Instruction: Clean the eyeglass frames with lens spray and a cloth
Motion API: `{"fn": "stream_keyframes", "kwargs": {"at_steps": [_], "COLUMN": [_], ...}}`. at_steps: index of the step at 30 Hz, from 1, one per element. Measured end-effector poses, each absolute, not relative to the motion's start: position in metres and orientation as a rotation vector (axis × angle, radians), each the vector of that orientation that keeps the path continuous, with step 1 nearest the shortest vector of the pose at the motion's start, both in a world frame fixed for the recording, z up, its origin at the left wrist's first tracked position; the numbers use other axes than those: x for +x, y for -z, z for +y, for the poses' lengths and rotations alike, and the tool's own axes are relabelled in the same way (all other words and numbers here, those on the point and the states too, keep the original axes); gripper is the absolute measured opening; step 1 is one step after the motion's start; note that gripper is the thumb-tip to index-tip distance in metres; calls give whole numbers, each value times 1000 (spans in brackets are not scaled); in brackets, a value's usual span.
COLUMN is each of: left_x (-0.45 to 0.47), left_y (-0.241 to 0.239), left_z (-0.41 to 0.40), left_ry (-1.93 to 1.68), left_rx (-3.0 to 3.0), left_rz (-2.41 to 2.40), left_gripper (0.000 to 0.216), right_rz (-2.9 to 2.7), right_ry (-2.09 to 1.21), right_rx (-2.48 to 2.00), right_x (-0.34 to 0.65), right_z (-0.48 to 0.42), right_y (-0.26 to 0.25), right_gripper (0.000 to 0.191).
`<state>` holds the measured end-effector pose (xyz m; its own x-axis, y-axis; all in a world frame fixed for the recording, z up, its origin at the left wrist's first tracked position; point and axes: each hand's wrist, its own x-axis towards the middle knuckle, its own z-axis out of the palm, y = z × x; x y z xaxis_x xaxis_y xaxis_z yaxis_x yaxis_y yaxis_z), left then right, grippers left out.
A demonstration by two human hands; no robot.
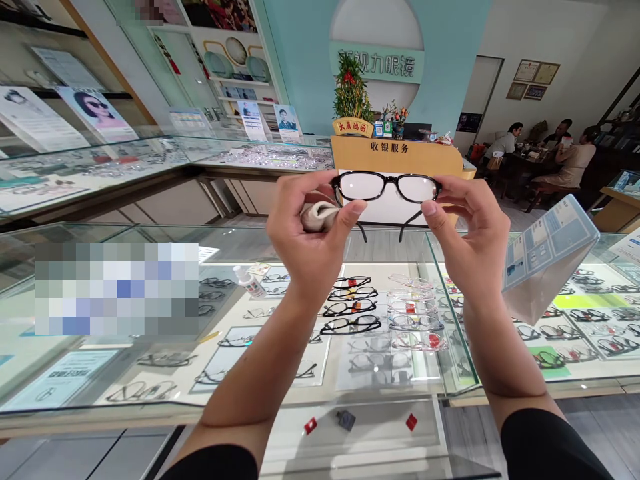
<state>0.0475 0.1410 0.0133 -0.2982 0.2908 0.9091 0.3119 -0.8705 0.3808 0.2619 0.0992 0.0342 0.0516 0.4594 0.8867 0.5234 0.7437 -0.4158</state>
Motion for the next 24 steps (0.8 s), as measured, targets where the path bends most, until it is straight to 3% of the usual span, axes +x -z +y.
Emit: {"fn": "stream_keyframes", "kwargs": {"at_steps": [16,21,24], "left_x": [52,55,55], "left_y": [-14,-9,-5], "left_z": [142,147,153], "left_ry": [2433,2481,2491], "left_rx": [-1754,-1836,-1921], "left_rz": [-800,-741,-760], "left_gripper": [47,39,46], "right_rz": [-1543,-1507,-1478], "right_ry": [73,228,371], "right_rx": [-767,-769,-734], "right_x": [259,253,249], "right_z": [96,94,94], "right_y": [-34,-34,-33], "right_gripper": [25,24,24]}}
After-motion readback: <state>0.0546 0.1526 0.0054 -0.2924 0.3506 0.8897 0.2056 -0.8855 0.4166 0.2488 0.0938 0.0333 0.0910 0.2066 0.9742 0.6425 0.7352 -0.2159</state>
